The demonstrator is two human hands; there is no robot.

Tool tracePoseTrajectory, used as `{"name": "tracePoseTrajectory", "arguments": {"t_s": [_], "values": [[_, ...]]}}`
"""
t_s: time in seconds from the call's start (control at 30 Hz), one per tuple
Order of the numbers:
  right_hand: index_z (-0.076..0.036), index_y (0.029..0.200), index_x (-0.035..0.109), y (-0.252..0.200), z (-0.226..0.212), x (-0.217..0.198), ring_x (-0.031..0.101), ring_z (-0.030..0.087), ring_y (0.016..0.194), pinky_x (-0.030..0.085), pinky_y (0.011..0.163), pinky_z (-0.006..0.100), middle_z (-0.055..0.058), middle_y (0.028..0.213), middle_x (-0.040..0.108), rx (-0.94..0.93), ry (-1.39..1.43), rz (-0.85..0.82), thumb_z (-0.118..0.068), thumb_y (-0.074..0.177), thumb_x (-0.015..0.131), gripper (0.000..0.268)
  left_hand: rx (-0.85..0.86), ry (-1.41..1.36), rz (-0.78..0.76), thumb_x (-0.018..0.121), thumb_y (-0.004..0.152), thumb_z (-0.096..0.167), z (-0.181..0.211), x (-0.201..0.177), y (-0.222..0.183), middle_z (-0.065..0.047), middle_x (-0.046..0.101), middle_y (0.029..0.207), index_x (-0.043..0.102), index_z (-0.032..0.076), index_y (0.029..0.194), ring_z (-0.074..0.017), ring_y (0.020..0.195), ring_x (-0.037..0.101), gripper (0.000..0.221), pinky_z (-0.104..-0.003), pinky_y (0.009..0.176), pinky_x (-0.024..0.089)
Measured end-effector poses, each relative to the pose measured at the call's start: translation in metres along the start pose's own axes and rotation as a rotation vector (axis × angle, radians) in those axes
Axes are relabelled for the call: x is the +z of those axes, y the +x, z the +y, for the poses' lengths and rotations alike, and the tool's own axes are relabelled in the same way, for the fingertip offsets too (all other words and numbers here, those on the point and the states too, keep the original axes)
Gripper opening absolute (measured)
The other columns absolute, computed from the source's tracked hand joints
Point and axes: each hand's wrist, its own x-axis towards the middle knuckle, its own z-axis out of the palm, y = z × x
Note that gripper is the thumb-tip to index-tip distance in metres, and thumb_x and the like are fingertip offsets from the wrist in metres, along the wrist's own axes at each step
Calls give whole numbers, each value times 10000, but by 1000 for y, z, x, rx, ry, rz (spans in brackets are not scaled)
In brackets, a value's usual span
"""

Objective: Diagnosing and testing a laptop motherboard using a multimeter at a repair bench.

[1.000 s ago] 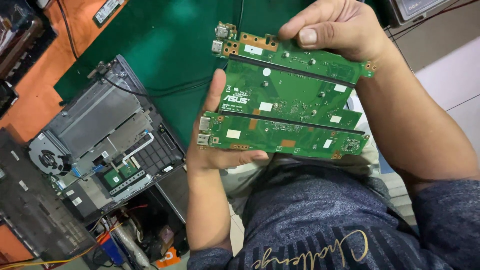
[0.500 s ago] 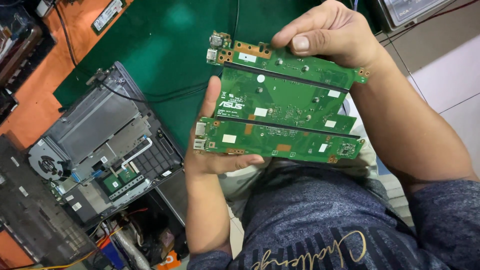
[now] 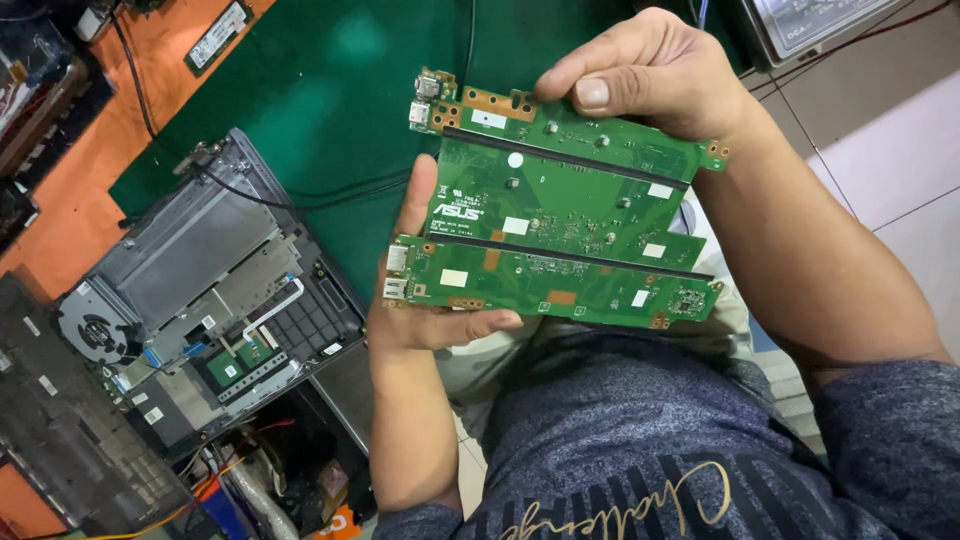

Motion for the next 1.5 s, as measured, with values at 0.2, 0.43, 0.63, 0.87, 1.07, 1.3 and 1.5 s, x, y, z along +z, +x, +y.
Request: {"name": "tracePoseTrajectory", "arguments": {"t_s": [0.2, 0.43, 0.63, 0.87, 1.07, 1.3, 1.5], "values": [[19, 1181, 724, -2, -6, 10, 778, 240, 853, 697, 775, 300, 194, 1002, 760, 7, 52, 29, -52, 938, 698, 255, -14, -94, -7, 899, 805, -7, 0, 2, 1, -203, 541, 1554, 17, 207, 1698, -304, 1511, 495, 1273, -544, 1382, 340], [-45, 1214, 724, -7, -17, 43, 751, 129, 917, 657, 818, 210, 118, 1111, 768, 10, -194, 121, -111, 943, 701, 280, -18, -542, 258, 938, 699, 109, 11, 38, -10, -216, 201, 1700, -94, 218, 1669, -375, 1508, 357, 1421, -597, 1317, 286], [-48, 1350, 631, -22, 1, 86, 775, 137, 923, 612, 752, 239, 119, 1325, 715, -459, -719, -171, -108, 1073, 591, 287, 8, -556, 489, 807, 984, 348, -18, 53, -109, -208, 531, 1486, 280, 54, 1620, -413, 1330, 556, 877, -595, 1049, 505], [-30, 1493, 497, 8, -11, 99, 606, 164, 599, 514, 518, 315, 25, 748, 627, -515, -1248, -302, -122, 1053, 676, 483, -22, -501, 732, 660, 934, -35, -14, 35, -142, -236, 581, 1410, 336, 6, 1558, -406, 1282, 578, 704, -573, 1036, 509], [-213, 1558, 572, 67, -32, 68, 410, 394, 1330, 377, 997, 555, 175, 1591, 466, -375, -2130, -110, -96, 937, 553, 632, 50, -435, 796, 670, 940, -10, 6, 34, -142, -218, 570, 1467, 380, 5, 1555, -365, 1356, 556, 680, -548, 1147, 455], [-365, 1168, 743, 72, -38, 26, 650, 138, 1283, 413, 1095, 373, -140, 1236, 738, -881, -2596, -95, -368, 1075, 610, 162, 49, -282, 830, 753, 916, 74, 17, 37, -139, -159, 678, 1301, 543, -43, 1370, -256, 1198, 639, 514, -390, 1092, 498], [-173, 1190, 702, 32, -54, 60, 710, 303, 980, 509, 933, 421, 6, 991, 725, -624, -2294, -14, -270, 1188, 641, 114, -52, 12, 746, 719, 967, 116, 34, 34, -147, 69, 470, 734, 580, 126, 965, -70, 640, 424, 140, -253, 556, 383]]}}
